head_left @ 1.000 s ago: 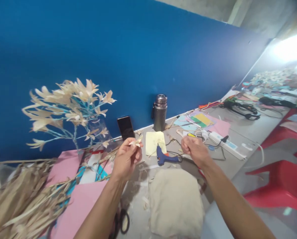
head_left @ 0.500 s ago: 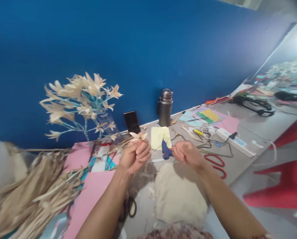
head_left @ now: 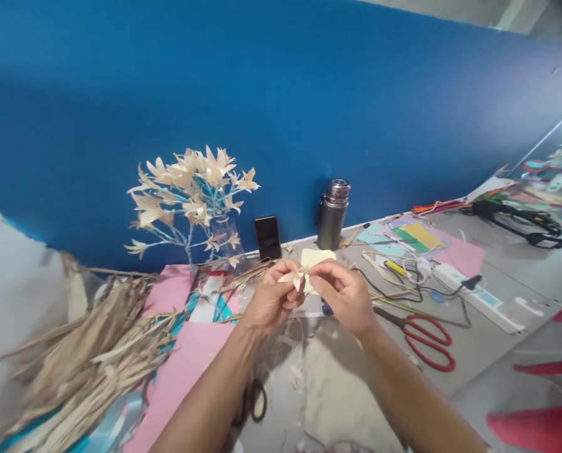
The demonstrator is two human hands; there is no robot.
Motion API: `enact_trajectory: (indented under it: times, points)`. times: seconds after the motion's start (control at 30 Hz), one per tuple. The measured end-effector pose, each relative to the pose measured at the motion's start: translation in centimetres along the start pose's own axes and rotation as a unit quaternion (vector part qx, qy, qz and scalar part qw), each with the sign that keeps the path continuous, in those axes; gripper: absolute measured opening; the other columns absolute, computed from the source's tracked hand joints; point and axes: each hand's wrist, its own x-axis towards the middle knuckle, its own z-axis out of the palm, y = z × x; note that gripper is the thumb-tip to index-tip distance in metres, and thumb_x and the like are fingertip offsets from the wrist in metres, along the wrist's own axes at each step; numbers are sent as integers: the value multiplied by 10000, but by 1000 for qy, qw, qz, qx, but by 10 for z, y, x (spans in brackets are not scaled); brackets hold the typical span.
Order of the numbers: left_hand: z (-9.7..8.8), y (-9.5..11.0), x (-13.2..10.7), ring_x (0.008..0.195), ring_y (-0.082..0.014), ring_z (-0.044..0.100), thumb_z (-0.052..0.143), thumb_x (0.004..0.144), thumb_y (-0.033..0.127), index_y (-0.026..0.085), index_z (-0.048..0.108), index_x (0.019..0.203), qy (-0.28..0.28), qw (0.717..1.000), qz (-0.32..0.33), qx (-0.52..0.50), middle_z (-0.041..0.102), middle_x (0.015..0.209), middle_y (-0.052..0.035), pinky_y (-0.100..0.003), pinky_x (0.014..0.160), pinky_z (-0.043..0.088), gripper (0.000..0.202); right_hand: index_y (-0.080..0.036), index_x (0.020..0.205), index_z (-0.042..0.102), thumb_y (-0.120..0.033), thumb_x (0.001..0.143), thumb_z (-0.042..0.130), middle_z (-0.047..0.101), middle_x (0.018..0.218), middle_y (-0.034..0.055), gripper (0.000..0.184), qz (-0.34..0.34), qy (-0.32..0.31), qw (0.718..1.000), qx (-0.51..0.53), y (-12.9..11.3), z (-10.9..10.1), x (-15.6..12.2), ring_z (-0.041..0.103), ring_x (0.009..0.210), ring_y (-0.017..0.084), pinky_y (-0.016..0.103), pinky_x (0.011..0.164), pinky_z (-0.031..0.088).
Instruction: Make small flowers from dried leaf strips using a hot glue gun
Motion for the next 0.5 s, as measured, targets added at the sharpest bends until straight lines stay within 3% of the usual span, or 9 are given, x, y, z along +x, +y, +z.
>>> enact_trajectory:
  times: [0.13, 0.33, 0.5]
  points:
    - [-2, -4, 1, 427, -29, 334, 821, 725, 329, 148, 585, 809, 4, 998, -4, 55, 449, 517, 63, -143, 421, 219, 309, -194, 846, 712, -291, 876, 653, 651, 834, 40, 117, -12, 6, 1000, 11, 0, 1, -1, 581, 691, 147, 270, 601, 468]
    - [-5, -3, 2, 449, -47, 411, 806, 733, 366, 140, 604, 830, 9, 991, -7, 134, 511, 554, 41, -158, 429, 263, 319, -175, 775, 676, -279, 884, 623, 645, 778, 36, 159, 13, 3, 1000, 0, -1, -4, -1, 582, 668, 144, 256, 571, 447]
    - [-8, -1, 1, 465, -59, 468, 818, 711, 355, 144, 584, 830, -15, 989, -36, 139, 591, 662, 7, -166, 412, 288, 338, -169, 705, 632, -282, 861, 638, 606, 687, 13, 192, 41, -7, 998, 37, -3, -3, -1, 532, 607, 121, 239, 554, 424]
